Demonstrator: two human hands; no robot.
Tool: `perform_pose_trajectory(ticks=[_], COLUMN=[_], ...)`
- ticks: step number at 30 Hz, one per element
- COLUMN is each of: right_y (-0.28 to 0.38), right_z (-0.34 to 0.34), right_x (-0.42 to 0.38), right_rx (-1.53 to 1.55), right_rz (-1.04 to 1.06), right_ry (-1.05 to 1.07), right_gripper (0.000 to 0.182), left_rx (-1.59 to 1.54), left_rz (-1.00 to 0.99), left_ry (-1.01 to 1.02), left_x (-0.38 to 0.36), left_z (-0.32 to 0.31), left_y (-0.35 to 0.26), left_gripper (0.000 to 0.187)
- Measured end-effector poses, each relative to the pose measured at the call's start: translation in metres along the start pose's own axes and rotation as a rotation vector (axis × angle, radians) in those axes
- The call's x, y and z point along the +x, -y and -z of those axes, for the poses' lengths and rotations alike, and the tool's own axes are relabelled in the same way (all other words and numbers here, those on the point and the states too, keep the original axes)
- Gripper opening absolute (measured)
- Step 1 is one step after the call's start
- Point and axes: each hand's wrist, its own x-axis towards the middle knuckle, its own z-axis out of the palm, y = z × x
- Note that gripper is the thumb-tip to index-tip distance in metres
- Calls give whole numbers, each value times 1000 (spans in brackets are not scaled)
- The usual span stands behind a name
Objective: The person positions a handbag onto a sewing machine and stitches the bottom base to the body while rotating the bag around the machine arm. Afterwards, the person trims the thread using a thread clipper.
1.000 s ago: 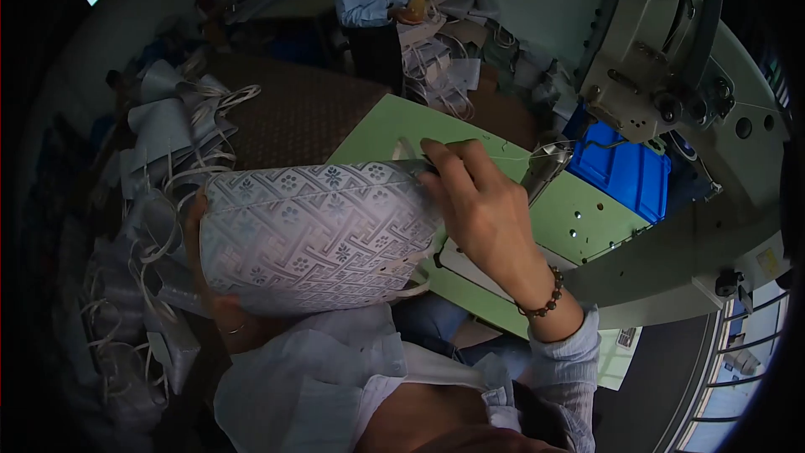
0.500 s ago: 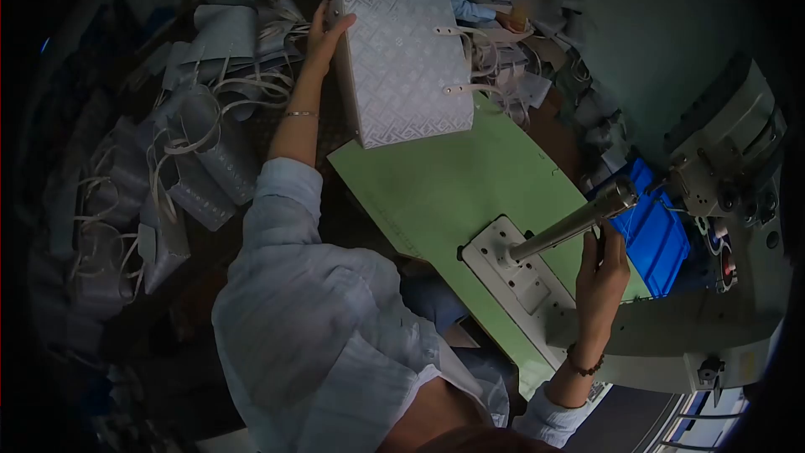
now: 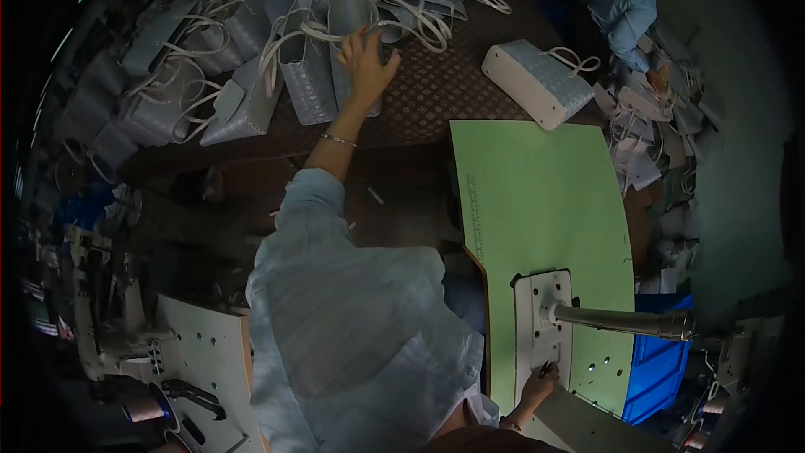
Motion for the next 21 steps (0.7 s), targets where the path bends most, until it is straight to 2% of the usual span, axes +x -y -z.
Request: perform_pose_trajectory(ticks=[3,6,8,9,11,13,16,18,19,21], right_y=[-24,-15,-14,-5,17,23,32,40,50,86], right_z=[-18,-26,-37,-34,-28,-20,-21,-18,-17,-12], right_x=[-1,1,-1,-3,-7,-12,-17,-23,-21,-14], right_rx=[-113,-114,-270,-274,-224,-200,-168,-175,-142,-45], right_rz=[-54,-183,-45,-80,14,-5,-16,-19,15,25], right_ry=[-34,-211,-283,-306,-259,-256,-254,-256,-248,-221], right_gripper=[44,46,47,47,47,46,43,41,39,32], left_rx=[85,213,295,363,339,329,243,29,20,-199], left_rz=[13,-64,-75,-56,-106,-142,-247,-336,-336,-457], left_ry=[20,213,312,362,356,345,301,350,349,326], left_x=[17,14,4,2,7,12,21,23,23,24], left_z=[29,31,22,16,14,18,27,40,50,72], left_y=[43,69,82,82,65,40,-30,-78,-103,-151], left_gripper=[39,35,36,35,32,29,23,20,20,19])
